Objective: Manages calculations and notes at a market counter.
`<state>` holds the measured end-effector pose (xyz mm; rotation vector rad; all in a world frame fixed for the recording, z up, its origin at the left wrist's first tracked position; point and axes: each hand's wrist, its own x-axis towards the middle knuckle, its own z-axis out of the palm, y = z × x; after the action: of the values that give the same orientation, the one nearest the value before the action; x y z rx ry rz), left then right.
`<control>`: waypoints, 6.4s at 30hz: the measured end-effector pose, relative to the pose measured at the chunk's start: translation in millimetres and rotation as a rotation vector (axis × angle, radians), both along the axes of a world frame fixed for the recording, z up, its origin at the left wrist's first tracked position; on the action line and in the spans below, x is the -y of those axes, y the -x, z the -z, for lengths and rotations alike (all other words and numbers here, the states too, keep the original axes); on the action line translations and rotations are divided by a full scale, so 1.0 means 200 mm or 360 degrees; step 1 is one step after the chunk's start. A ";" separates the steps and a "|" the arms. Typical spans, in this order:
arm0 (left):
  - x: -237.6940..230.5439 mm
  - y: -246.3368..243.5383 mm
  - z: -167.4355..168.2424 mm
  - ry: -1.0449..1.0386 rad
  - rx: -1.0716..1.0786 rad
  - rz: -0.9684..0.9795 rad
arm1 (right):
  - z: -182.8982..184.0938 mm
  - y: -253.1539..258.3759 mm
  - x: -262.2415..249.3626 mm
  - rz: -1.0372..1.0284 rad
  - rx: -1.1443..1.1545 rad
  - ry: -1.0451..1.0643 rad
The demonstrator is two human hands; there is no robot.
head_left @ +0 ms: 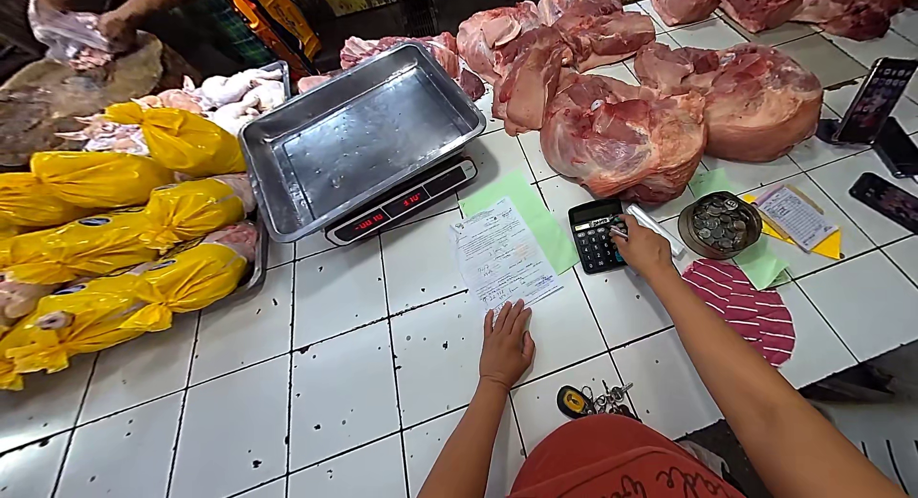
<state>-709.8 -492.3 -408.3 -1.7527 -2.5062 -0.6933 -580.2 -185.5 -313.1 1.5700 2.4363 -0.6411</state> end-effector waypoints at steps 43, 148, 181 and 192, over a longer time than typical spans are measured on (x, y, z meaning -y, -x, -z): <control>0.00 0.00 -0.04 0.0070 0.0205 0.0018 | 0.09 -0.04 -0.01 0.0130 -0.0562 0.0363; 0.00 0.00 -0.02 0.0063 0.0119 0.0010 | 0.10 -0.10 0.49 -0.0494 -0.0095 0.0010; 0.00 0.00 -0.04 0.0100 0.0164 0.0012 | 0.11 -0.31 0.40 -0.0299 -0.0295 -0.0219; 0.01 0.00 -0.03 0.0030 0.0100 -0.0016 | 0.34 -0.43 0.60 -0.0514 -0.0505 -0.0332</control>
<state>-709.3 -493.4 -403.1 -1.7503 -2.5683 -0.7382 -495.2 -304.6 -380.7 1.1640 2.9906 -0.6327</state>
